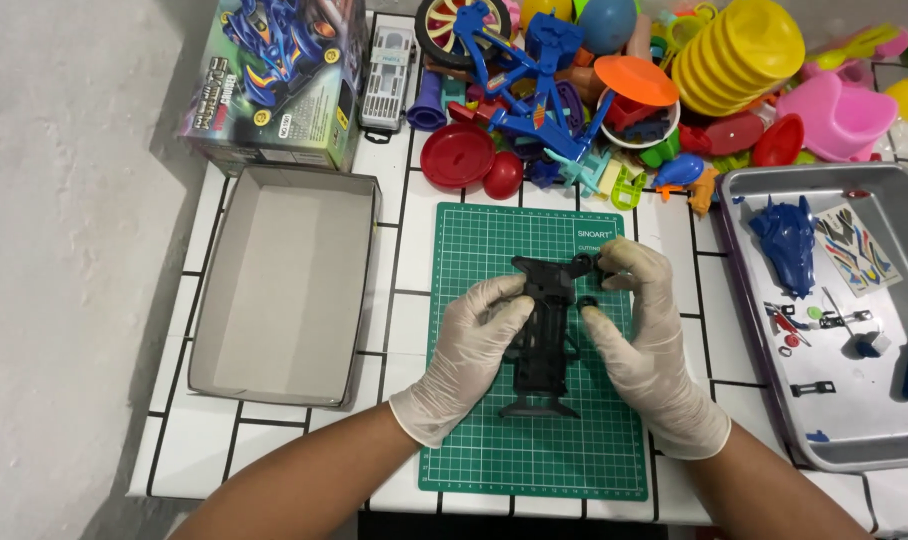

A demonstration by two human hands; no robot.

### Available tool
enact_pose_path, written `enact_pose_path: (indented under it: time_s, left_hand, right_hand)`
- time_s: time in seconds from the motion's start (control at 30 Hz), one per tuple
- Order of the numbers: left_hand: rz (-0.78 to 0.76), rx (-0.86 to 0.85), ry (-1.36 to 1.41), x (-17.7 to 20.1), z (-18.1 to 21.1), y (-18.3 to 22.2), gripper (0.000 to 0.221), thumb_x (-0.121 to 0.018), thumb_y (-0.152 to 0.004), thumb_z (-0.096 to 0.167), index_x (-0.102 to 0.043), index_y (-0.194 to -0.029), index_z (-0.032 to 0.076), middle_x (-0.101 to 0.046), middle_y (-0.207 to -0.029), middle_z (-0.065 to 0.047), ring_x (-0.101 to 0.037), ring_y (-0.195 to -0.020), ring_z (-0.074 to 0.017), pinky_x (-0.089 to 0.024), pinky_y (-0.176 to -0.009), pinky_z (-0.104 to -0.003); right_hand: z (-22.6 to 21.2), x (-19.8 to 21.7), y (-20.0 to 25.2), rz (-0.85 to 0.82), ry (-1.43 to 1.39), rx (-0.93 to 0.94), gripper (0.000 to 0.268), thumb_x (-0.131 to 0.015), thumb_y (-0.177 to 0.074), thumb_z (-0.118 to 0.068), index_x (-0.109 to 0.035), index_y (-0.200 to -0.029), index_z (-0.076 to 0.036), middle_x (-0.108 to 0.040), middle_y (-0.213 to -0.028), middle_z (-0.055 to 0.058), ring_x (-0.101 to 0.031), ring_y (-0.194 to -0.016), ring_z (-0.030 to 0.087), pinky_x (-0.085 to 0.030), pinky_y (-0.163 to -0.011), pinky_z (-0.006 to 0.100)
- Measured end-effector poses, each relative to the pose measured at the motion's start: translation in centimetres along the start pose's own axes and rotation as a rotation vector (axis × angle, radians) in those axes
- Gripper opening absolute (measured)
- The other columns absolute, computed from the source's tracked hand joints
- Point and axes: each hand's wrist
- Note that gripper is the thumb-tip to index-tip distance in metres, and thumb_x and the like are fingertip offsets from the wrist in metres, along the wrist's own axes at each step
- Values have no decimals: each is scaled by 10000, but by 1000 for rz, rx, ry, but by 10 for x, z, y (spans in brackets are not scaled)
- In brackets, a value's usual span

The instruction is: Assembling a miniature 4WD toy car chassis by installing gears and internal components.

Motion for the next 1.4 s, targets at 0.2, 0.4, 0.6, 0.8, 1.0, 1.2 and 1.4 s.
enact_pose_path:
  time_s: [0.2, 0.4, 0.6, 0.8, 1.0, 1.2, 1.4]
  left_hand:
    - [-28, 7, 8, -4, 0, -1, 321, -817, -850, 133, -723, -1121, -10, -725, -913, -76, -644, -820, -66, -604, -764, -244]
    - [-90, 89, 37, 0, -5, -3, 247, -808, -868, 141, -735, -1060, 5, -697, -844, -76, -653, -748, -93, -603, -648, -244]
    - [-117, 90, 24, 2, -5, -5, 229, -804, -870, 153, -734, -1022, -3, -686, -808, -80, -654, -700, -91, -603, -617, -250]
    - [-132, 84, 17, 1, -8, -5, 188, -797, -876, 141, -728, -991, 10, -668, -780, -69, -640, -676, -86, -578, -616, -246]
    - [-127, 86, 40, 0, -8, -5, 182, -795, -874, 122, -720, -983, -3, -673, -780, -73, -638, -667, -88, -571, -625, -246]
    - [-110, 72, 9, 0, 9, -5, 137, -765, -894, 120, -719, -978, 23, -659, -790, -34, -605, -730, -64, -549, -703, -235]
    - [-87, 96, 91, -2, 18, -3, 130, -731, -923, 118, -720, -1016, 29, -673, -842, -56, -593, -791, -97, -553, -772, -271]
  right_hand:
    - [-5, -9, 2, -170, 127, 77, 537, -706, -912, -206, -565, -1393, -13, -588, -1320, 155, -546, -1330, 356, -469, -1097, 486]
    - [-10, -9, 2, -172, 102, -27, 494, -739, -860, -103, -613, -1333, -30, -630, -1273, 158, -617, -1246, 361, -501, -1050, 495]
    - [-16, -11, 4, -142, 122, -126, 489, -766, -809, -22, -657, -1284, -63, -677, -1242, 131, -662, -1203, 325, -521, -1034, 468]
    - [-26, -11, 3, -111, 122, -158, 452, -749, -805, 33, -682, -1246, -40, -705, -1203, 163, -674, -1184, 358, -533, -1013, 484]
    - [-32, -11, 3, -81, 131, -200, 398, -739, -824, 37, -707, -1214, -38, -729, -1181, 161, -690, -1167, 343, -548, -998, 471]
    - [-20, -8, 4, -87, -14, -192, 315, -621, -935, -62, -692, -1240, -25, -717, -1226, 195, -657, -1229, 362, -508, -1050, 502]
    - [-21, -6, 0, -70, 31, 53, 361, -511, -1026, -208, -629, -1319, -33, -614, -1371, 202, -549, -1354, 378, -449, -1113, 524]
Point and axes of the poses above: each hand's wrist, its own y-axis away from the middle knuckle, its own x-axis out of the back of the hand, z = x × y
